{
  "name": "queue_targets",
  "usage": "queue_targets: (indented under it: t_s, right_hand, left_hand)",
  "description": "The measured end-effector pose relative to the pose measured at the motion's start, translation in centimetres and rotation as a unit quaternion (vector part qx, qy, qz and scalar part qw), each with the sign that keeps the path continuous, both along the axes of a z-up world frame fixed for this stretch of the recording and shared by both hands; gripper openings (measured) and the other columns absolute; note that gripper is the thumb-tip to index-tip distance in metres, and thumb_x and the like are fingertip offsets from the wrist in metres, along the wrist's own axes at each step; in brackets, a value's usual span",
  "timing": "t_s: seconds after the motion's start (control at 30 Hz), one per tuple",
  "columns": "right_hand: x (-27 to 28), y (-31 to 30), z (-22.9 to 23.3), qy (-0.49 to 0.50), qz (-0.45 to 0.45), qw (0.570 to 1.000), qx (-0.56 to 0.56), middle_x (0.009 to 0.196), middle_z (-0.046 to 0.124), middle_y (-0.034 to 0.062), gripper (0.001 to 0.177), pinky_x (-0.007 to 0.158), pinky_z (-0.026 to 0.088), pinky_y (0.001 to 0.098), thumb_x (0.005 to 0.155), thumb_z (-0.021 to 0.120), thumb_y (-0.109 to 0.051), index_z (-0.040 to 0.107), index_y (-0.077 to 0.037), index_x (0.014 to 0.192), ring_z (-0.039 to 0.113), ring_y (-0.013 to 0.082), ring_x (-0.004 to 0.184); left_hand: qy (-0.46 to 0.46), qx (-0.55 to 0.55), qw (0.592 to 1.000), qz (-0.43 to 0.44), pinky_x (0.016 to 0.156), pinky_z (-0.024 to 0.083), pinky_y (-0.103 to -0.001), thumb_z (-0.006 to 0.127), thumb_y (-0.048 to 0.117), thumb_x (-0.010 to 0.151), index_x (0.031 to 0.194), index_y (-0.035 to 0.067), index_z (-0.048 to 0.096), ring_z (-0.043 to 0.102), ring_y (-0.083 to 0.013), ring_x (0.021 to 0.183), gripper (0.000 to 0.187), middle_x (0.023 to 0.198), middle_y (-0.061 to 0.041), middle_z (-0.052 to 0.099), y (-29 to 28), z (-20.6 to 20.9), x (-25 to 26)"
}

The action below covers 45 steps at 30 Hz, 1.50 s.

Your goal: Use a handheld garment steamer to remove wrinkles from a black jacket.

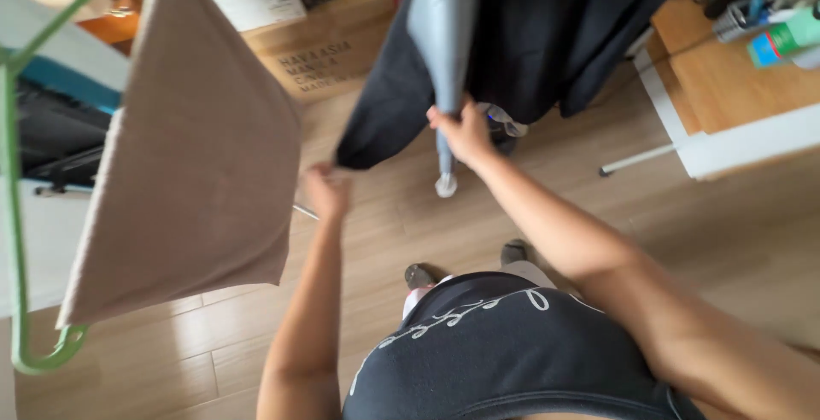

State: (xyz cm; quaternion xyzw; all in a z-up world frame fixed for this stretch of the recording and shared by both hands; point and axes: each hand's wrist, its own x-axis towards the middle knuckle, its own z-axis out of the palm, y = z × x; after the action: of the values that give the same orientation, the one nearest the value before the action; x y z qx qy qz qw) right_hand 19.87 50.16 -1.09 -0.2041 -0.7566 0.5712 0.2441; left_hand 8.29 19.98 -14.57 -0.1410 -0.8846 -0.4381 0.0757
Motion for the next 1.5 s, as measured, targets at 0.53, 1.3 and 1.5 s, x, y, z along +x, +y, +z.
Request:
queue_targets:
  t_s: [0.53, 1.3, 1.5]
  right_hand:
    - [8.7, 16.3, -11.6, -0.084, 0.310, 0.945, 0.061, 0.131, 0.055, 0.0161, 0.063, 0.084, 0.058, 0.0354, 0.087, 0.080, -0.016, 0.048, -0.004, 0.140, 0.061, 0.0282, 0.114]
    - [-4.1, 37.5, -56.6, -0.382, 0.256, 0.790, 0.405, 0.165, 0.034, 0.0043, 0.085, 0.122, 0.028, 0.0480, 0.082, 0.072, -0.027, 0.037, -0.026, 0.160, 0.030, 0.0297, 0.151]
    - [-3.8, 40.0, -60.2, -0.415, 0.138, 0.813, 0.384, 0.163, 0.033, 0.0117, 0.092, 0.122, 0.025, 0.0451, 0.075, 0.079, -0.027, 0.037, -0.024, 0.156, 0.027, 0.0339, 0.150]
  left_hand:
    - [-0.287, 0.238, 0.927, -0.050, 0.078, 0.057, -0.034, 0.074, 0.009, 0.080, 0.116, 0.006, 0.062, 0.070, -0.0164, 0.089, 0.039, 0.098, -0.004, 0.074, 27.2, -1.4, 15.9]
    - [-0.297, 0.413, 0.861, 0.028, 0.079, 0.054, -0.029, 0.082, 0.002, 0.079, 0.106, 0.000, 0.060, 0.064, -0.0129, 0.092, 0.035, 0.104, -0.005, 0.070, 42.8, -36.9, 12.1]
    - [-0.317, 0.399, 0.860, 0.038, 0.080, 0.054, -0.030, 0.081, 0.003, 0.081, 0.109, 0.003, 0.060, 0.064, -0.0139, 0.090, 0.035, 0.106, -0.005, 0.069, 43.2, -39.9, 10.6]
